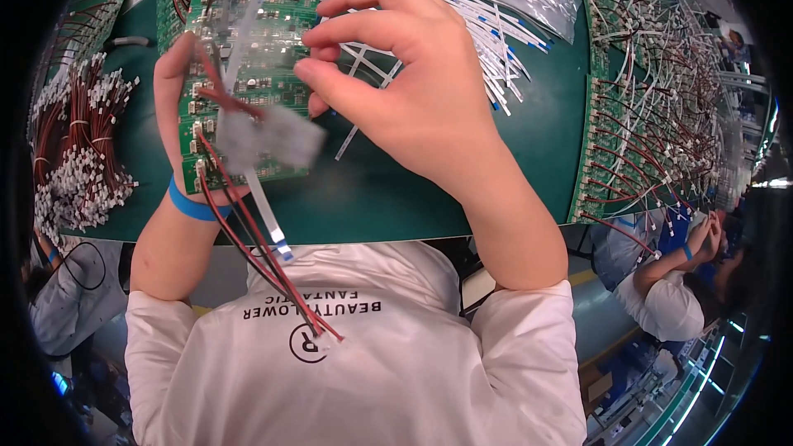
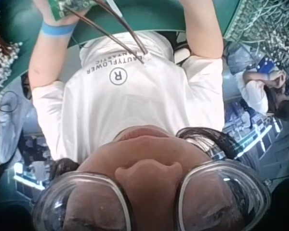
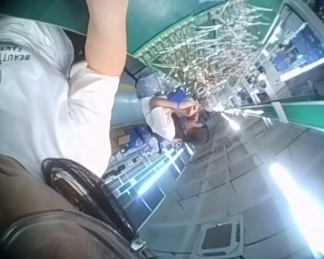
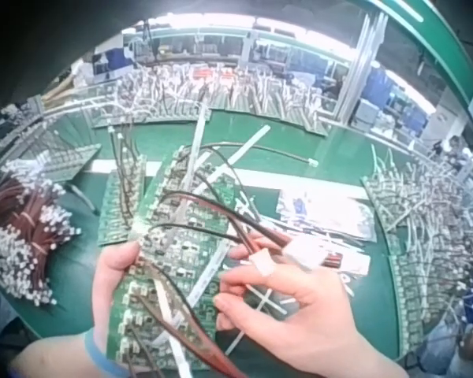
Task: The person picks up circuit board panels and connects flat ribbon cables into connectors across the boards by hand, placing each completed panel onto the table.
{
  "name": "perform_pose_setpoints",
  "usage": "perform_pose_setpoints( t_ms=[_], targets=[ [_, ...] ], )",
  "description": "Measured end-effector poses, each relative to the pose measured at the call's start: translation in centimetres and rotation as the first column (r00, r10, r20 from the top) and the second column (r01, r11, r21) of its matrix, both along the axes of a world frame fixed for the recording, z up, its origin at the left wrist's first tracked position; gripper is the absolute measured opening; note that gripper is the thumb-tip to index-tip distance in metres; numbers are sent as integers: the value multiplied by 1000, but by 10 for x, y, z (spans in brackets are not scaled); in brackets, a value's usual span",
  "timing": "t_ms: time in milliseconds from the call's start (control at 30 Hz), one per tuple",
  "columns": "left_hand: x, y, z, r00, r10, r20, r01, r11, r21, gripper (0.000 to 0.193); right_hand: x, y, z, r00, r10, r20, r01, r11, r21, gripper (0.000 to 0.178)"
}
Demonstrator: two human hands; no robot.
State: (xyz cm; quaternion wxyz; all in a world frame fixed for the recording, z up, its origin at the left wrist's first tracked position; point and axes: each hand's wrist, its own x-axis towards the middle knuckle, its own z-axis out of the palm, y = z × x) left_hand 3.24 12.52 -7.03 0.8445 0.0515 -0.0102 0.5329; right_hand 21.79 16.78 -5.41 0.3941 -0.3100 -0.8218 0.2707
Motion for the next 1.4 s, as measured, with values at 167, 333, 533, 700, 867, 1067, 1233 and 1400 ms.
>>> perform_pose_setpoints(
  t_ms=[167, 333, 533, 700, 867, 1067, 1233, 1400],
  targets=[
    [-5, -1, -12, 1000, 10, 27, -11, 1000, 26, 55, -2, 2, -7, 998, 54, -31, -54, 998, 12, 24],
    [-2, -3, 2, 996, 23, -91, -25, 999, -26, 60, -1, -7, 2, 976, 53, -210, -98, 973, -207, 16],
    [-13, 10, 8, 973, 51, -225, -52, 999, 0, 68, -3, -23, 12, 937, 223, -271, -273, 949, -161, 4],
    [-19, 11, 4, 976, -28, -214, 18, 999, -51, 70, -13, -38, 18, 921, 127, -369, -269, 891, -365, 9],
    [-19, 7, 3, 991, -63, -121, 66, 998, 21, 71, -19, -49, 29, 965, 47, -260, -167, 870, -464, 14],
    [-19, 5, 0, 985, -113, -126, 117, 993, 26, 67, -17, -32, 5, 928, 300, -220, -328, 939, -105, 13],
    [-19, -3, -4, 977, -103, -185, 104, 995, -7, 63, -24, -37, 9, 966, 250, -69, -253, 966, -42, 14],
    [-13, -4, -12, 952, -5, -308, 13, 1000, 25, 63, -28, -39, 0, 973, 223, -63, -216, 972, 96, 18]
  ],
)
